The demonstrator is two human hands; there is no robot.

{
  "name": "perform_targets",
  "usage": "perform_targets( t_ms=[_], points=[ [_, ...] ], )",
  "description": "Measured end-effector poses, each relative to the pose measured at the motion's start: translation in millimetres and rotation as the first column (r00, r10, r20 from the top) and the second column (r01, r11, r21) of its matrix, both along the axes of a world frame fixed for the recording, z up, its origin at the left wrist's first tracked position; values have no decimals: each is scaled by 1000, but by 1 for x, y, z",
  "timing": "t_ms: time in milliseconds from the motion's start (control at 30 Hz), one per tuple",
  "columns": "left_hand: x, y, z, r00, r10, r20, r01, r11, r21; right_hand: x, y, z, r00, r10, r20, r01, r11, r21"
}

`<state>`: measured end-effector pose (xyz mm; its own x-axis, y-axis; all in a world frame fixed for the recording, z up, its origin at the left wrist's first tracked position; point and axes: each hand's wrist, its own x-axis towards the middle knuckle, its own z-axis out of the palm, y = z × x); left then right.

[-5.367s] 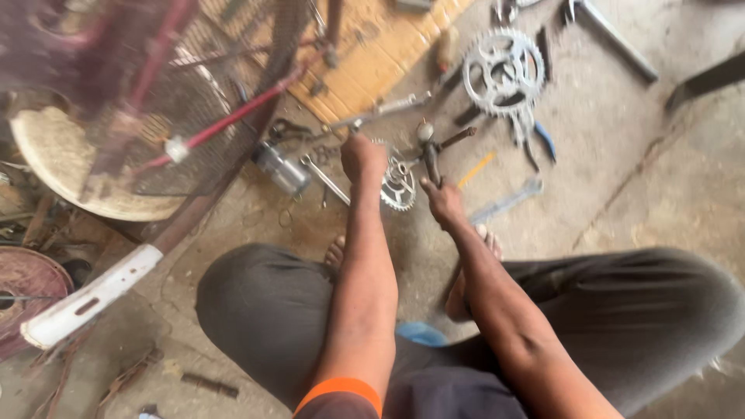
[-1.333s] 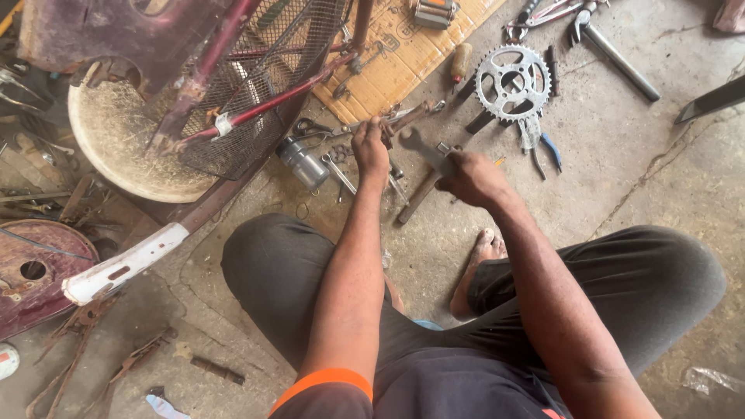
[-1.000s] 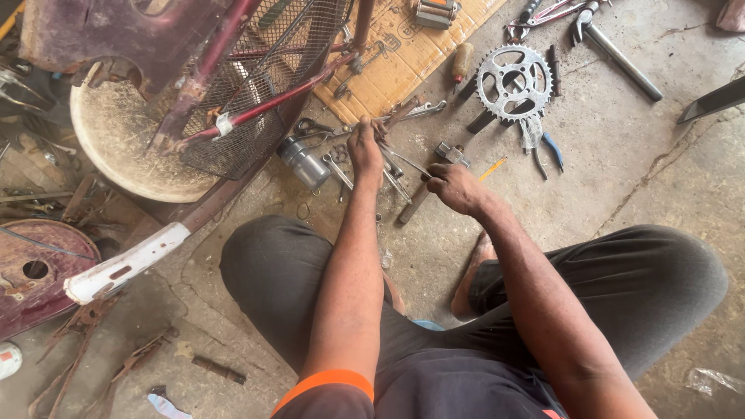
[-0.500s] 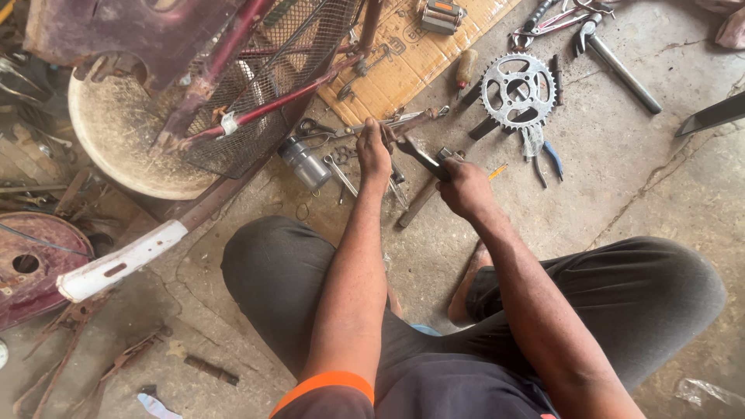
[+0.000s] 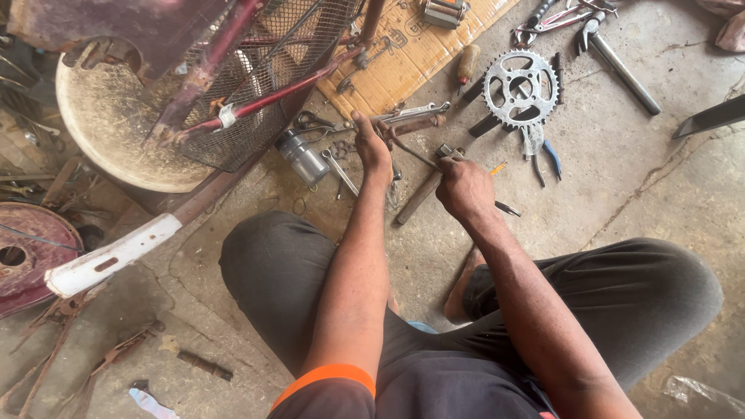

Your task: The person sits on the floor and uses a hammer and wrench to repair a bicycle chain. They repeatedly strike the chain links with the hammer while holding them with the wrench, attempting to adjust or fix the chain.

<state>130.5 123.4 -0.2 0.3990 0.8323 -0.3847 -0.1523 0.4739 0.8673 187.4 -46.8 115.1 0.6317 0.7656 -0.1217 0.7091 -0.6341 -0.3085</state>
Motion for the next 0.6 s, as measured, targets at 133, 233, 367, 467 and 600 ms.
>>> perform_targets(
  t_ms=[133, 233, 367, 467, 600],
  points=[
    [6, 0, -5, 1000, 17, 13, -17, 999, 37, -4, 1, -7, 999, -14, -37, 15, 1000, 17],
    [13, -3, -8, 994, -5, -112, 29, 978, 209, -4, 3, -14, 998, -34, -46, 36, 998, 42],
    [19, -4, -10, 997, -14, -81, 28, 983, 183, 1, 4, -16, 981, -113, -157, 107, 993, -45],
    [19, -1, -10, 997, -6, -79, 17, 990, 139, 8, 2, -10, 971, -158, -181, 140, 985, -104],
    [18, 4, -12, 986, -41, -159, 57, 994, 98, 10, 3, 0, 995, -92, -48, 84, 985, -152]
  ],
)
